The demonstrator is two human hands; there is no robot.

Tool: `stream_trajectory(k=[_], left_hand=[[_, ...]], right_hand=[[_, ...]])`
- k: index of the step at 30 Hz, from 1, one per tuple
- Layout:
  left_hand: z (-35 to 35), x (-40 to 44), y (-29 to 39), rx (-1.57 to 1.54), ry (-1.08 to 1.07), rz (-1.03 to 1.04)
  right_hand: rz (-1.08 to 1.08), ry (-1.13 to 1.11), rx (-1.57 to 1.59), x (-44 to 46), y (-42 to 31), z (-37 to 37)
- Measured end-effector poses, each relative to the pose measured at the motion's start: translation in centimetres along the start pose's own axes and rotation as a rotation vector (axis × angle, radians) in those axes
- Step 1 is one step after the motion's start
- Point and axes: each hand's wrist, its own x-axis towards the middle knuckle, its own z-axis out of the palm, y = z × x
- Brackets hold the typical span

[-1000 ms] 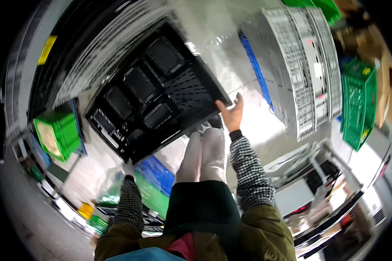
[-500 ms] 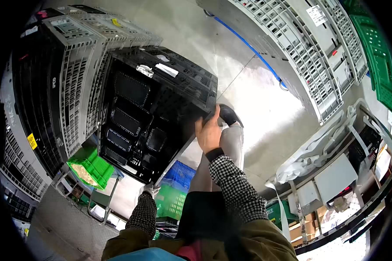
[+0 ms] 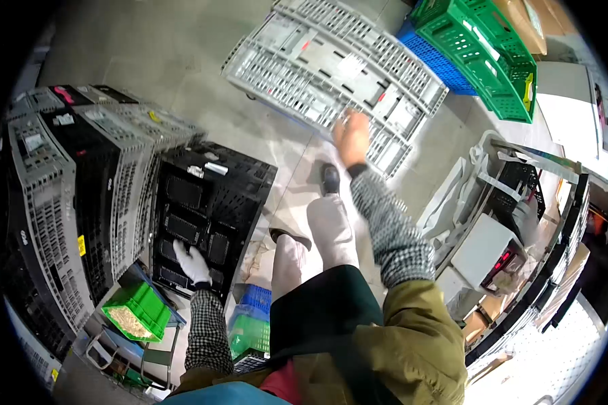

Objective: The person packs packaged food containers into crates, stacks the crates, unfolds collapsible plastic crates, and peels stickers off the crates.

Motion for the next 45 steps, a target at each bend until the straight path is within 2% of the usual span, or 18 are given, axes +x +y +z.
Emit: stream_trajectory(k=[5,8,11,16,17,18,20,22,24,26,27,28,30,34,36,39,41,45], left_hand=[[11.7,6.7,26.5,-0.147,-0.25,0.456],[23.1,8.5,37.0,-0.143,-0.447,0.774],[30.4,8.1,45.1,0.264,-0.495,0.955],[32.0,9.6,48.7,0.771,-0.87,0.989],[31.0,9.8,49.5,0.711,-0.919,0.934],[29.6,10.1,49.9,0.629,-0.752,1.128],[25.5,10.5,52.6,0.718,-1.009,0.959],[23.8,11.0,49.0,0.626,-1.0,1.091],[23.8,13.8,50.0,0.832,-1.429,0.716],[24.4,16.2,51.3,0.559,-1.054,0.533],[26.9,17.6,50.2,0.568,-0.783,0.652],[29.6,18.9,49.3,0.559,-0.506,0.761],[32.7,20.0,49.9,0.715,-0.487,0.73],[36.4,22.2,47.4,0.565,-0.398,0.794],[35.0,22.8,49.0,0.603,-0.507,0.775],[30.2,24.4,50.9,0.591,-0.452,0.669],[25.4,29.2,49.9,0.103,-0.364,0.495],[19.9,30.0,47.5,0.129,-0.42,0.427]], right_hand=[[0.016,-0.111,-0.524,14.9,9.8,0.1],[-0.326,-0.206,-0.691,17.7,14.7,2.5],[-0.415,-0.377,-0.552,21.4,14.7,0.0],[-0.239,-0.26,-0.384,30.1,18.0,-7.8],[-0.213,-0.202,-0.372,30.6,17.8,-8.8],[-0.189,-0.138,-0.364,31.0,17.5,-9.8],[-0.087,-0.077,-0.326,29.3,16.0,-10.8],[0.124,0.026,-0.075,24.1,15.8,-10.2],[0.452,-0.149,-0.043,17.2,15.7,-7.6],[0.69,-0.58,-0.249,11.8,15.8,-3.3],[0.841,-0.74,-0.214,12.3,13.5,-3.4],[0.866,-0.676,-0.256,11.3,12.7,-1.7],[0.729,-0.341,-0.234,9.1,13.6,0.5],[0.916,-0.458,-0.196,10.8,11.8,-3.9],[0.809,-0.418,-0.185,10.0,12.0,-8.9],[0.885,-0.076,0.0,5.4,16.6,-15.8],[0.701,-0.078,-0.11,5.1,17.0,-18.5],[0.663,-0.149,-0.184,9.7,18.0,-21.2]])
